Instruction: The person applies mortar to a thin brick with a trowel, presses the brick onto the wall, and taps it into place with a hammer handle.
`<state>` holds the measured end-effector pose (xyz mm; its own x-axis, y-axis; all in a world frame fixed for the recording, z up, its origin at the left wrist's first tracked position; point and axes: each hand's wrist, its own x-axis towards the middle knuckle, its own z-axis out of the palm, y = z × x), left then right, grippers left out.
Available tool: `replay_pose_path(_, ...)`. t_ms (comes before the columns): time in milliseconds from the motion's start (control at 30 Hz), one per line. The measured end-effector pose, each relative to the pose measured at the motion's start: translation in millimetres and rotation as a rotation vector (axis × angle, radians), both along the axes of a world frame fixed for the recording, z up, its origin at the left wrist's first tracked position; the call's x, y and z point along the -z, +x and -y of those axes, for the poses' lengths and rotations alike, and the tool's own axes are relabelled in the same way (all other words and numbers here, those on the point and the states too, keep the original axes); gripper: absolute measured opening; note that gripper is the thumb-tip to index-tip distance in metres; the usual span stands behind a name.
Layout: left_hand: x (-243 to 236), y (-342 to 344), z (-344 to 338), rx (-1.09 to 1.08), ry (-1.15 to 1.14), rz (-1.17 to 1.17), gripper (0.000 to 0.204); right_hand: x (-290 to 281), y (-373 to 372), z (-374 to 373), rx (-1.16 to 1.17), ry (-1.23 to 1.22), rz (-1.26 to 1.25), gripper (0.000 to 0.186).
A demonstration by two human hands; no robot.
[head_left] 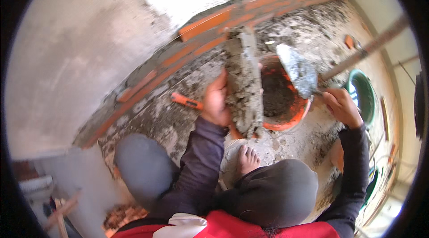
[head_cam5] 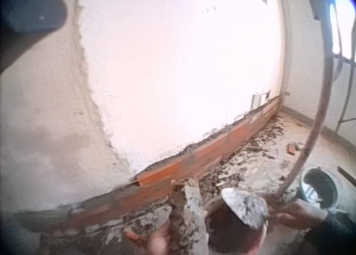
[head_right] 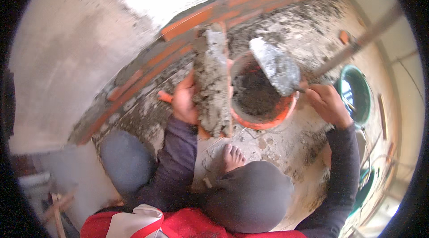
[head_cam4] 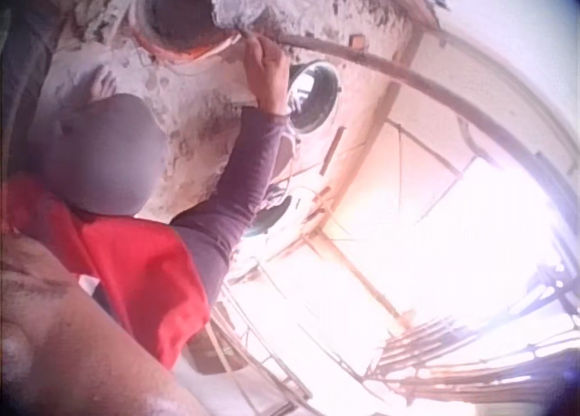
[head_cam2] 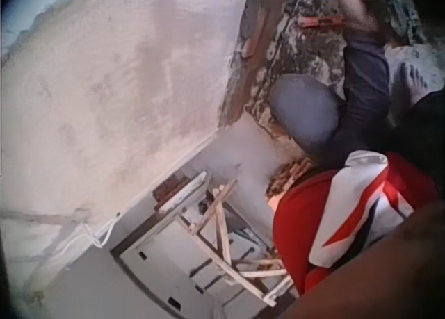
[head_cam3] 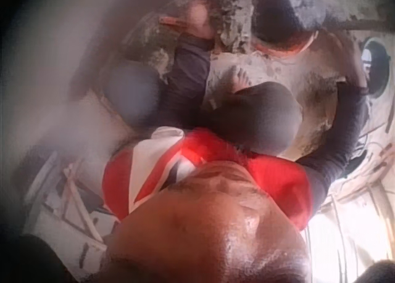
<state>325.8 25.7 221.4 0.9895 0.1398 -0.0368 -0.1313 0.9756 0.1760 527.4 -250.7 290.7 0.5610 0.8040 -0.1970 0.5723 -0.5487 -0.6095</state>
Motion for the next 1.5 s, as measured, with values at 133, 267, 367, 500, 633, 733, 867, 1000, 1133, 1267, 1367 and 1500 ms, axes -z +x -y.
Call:
replay_pose_path(133, 7.4, 2.7, 7.0, -0.145, 0.082, -0.082, 0.055, -8.0, -15.6, -12.2, 0.001, -0.153, 0.068, 0.025)
replay_pose_path(267, -0.2, -4.2, 9.2, -0.342, 0.023, -0.157, 0.053, 11.4, -16.3, -22.7, -0.184, -0.199, 0.256, 0.020)
replay_pose_path(367, 9.2, -10.2, 6.1, -0.403, -0.017, 0.092, 0.051, 33.4, -16.9, -32.1, -0.225, -0.411, 0.434, 0.017)
replay_pose_path(500, -26.6, -2.6, 7.3, -0.668, 0.056, -0.032, 0.049, 22.2, -22.9, -47.3, -0.280, -0.503, 0.467, 0.026)
replay_pose_path(633, -68.5, -5.1, -9.3, -0.862, 0.230, -0.083, 0.049, -8.5, -58.6, -94.0, -0.173, 0.354, -0.052, 0.076)
replay_pose_path(733, -114.2, 8.5, -17.9, -0.881, 0.197, 0.028, 0.048, -14.8, -90.5, -134.2, -0.208, 0.809, -0.587, 0.103)
replay_pose_path(867, -169.3, 12.1, -18.3, -0.884, 0.357, 0.104, 0.049, -40.0, -112.0, -186.5, -0.158, 1.271, -0.779, 0.099)
replay_pose_path(1000, -200.4, 5.4, -25.7, -1.035, 0.439, 0.107, 0.055, -64.8, -102.3, -209.7, -0.195, 1.451, -0.648, 0.091)
replay_pose_path(1133, -251.5, -22.0, -55.6, -1.055, 0.591, -0.139, 0.071, -71.5, -68.9, -228.1, -0.314, 1.487, -0.504, 0.077)
replay_pose_path(1267, -259.7, -84.7, -118.3, -0.686, 0.779, 0.113, 0.063, -85.3, -61.0, -239.0, -0.426, 1.453, -0.673, 0.067)
replay_pose_path(1367, -210.0, -120.4, -155.7, -0.463, 0.886, 0.308, 0.045, -76.4, -60.3, -253.7, -0.494, 1.267, -0.791, 0.069)
replay_pose_path(1500, -110.2, -172.6, -156.5, -0.646, 0.541, 0.085, 0.034, -39.2, -76.8, -280.6, -0.528, 0.897, -0.805, 0.077)
